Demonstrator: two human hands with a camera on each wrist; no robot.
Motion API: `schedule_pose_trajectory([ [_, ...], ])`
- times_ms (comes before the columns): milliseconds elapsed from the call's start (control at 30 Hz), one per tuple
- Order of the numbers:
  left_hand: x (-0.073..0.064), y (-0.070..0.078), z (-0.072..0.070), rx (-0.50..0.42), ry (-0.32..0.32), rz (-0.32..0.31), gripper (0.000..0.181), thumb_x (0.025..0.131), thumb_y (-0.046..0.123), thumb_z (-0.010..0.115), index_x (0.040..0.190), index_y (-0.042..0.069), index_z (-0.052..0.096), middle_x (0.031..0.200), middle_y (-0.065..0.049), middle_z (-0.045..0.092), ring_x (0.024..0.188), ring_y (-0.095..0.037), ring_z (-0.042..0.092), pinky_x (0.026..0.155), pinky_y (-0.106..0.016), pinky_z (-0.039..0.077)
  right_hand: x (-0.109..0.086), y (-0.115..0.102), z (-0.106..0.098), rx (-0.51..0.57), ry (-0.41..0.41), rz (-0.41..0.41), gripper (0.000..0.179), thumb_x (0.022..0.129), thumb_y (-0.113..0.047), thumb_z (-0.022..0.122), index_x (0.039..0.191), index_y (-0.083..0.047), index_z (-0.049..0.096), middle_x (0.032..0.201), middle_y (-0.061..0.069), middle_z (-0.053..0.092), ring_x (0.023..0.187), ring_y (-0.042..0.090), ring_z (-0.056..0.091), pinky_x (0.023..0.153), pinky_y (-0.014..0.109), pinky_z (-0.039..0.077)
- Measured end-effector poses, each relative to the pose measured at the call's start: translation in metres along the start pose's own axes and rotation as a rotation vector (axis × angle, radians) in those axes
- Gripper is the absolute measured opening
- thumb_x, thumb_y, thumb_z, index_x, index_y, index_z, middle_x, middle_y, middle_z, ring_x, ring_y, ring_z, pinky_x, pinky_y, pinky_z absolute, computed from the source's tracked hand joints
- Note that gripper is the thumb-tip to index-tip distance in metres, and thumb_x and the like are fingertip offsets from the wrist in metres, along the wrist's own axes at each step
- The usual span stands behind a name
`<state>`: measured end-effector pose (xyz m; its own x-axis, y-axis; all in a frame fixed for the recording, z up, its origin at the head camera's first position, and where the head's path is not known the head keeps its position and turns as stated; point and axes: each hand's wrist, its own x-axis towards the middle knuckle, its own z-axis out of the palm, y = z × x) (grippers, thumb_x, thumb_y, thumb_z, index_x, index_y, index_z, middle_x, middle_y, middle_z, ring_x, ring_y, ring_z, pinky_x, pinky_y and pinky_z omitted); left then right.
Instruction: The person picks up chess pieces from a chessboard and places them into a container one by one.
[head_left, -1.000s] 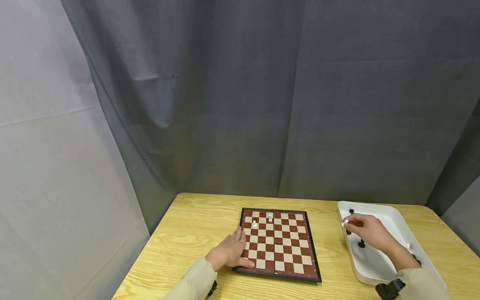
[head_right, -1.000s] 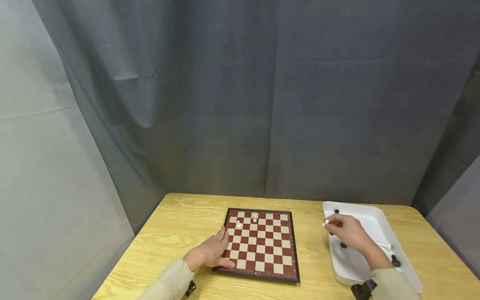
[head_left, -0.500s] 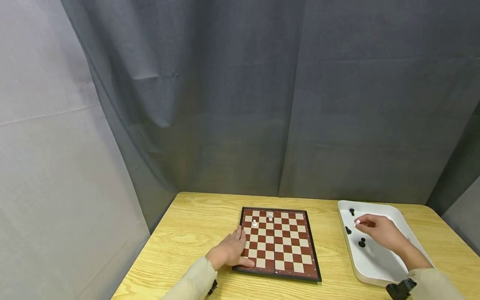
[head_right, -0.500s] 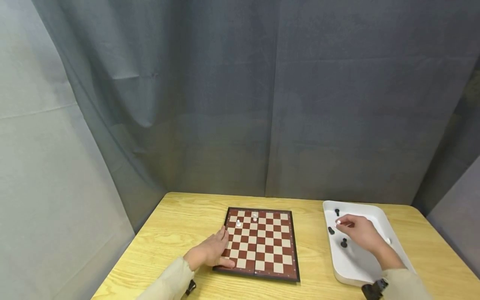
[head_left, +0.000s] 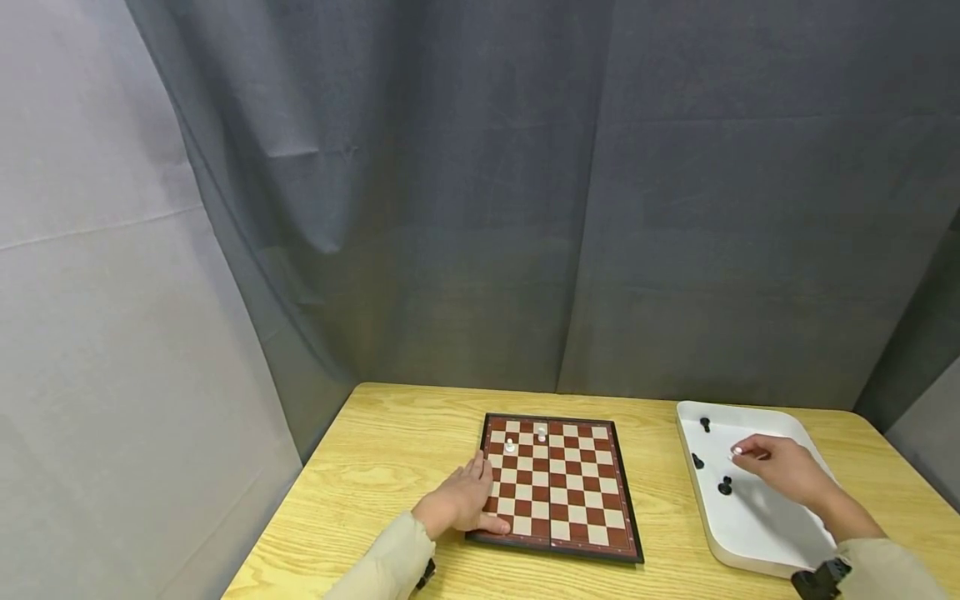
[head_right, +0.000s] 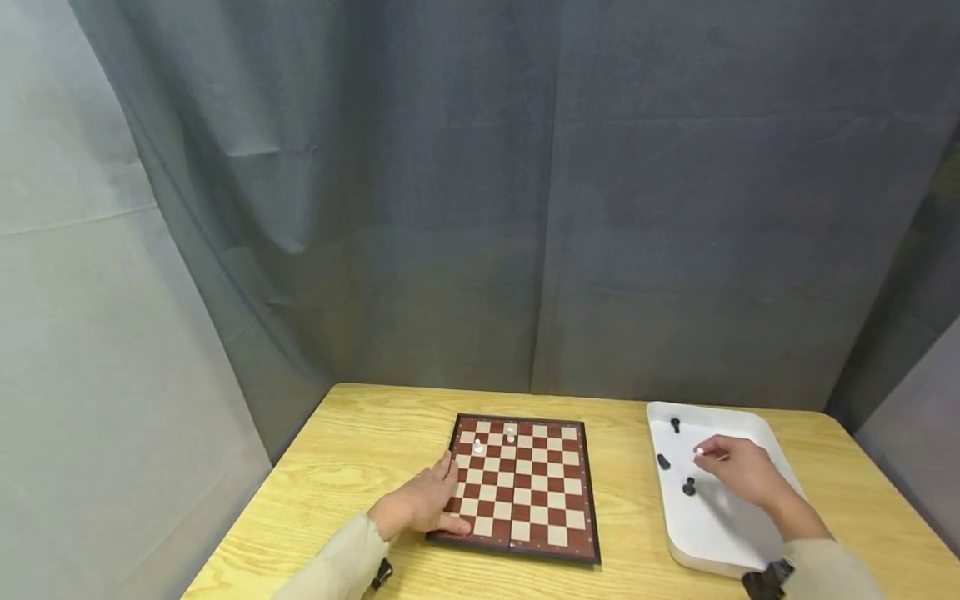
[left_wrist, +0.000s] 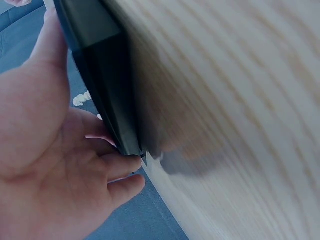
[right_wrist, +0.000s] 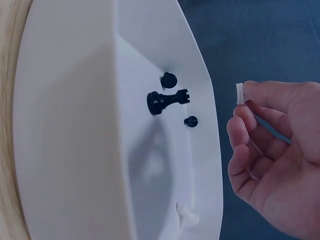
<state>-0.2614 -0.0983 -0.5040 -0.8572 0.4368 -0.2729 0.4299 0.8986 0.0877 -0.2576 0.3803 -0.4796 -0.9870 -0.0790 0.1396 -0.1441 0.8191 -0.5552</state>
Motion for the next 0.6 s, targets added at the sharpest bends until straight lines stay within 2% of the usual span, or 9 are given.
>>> schedule_pose_trajectory([
  [333,0.001,-0.001,-0.001,-0.002,-0.020,-0.003,0.108,0.075,0.071,0.054,0.150,0.001,0.020,0.156,-0.019,0.010,0.142,-0.026,0.014,0.113,-0.040,0.022,0.000,0.017,-0.003,-0.027,-0.026,0.041,0.020,0.087,-0.018,0.068,0.093,0.001,0.068,0.083,0.005,0.066,0.074,0.017,0.057,0.060,0.031,0.045],
  [600,0.000,0.000,0.001,-0.007,0.005,-0.003,0.109,0.074,0.070,0.056,0.149,-0.001,0.021,0.155,-0.020,0.011,0.142,-0.027,0.015,0.112,-0.040,0.022,-0.002,0.025,-0.007,-0.014,-0.078,0.090,0.027,0.088,-0.021,0.067,0.097,0.005,0.066,0.087,0.007,0.065,0.079,0.020,0.057,0.062,0.033,0.047],
])
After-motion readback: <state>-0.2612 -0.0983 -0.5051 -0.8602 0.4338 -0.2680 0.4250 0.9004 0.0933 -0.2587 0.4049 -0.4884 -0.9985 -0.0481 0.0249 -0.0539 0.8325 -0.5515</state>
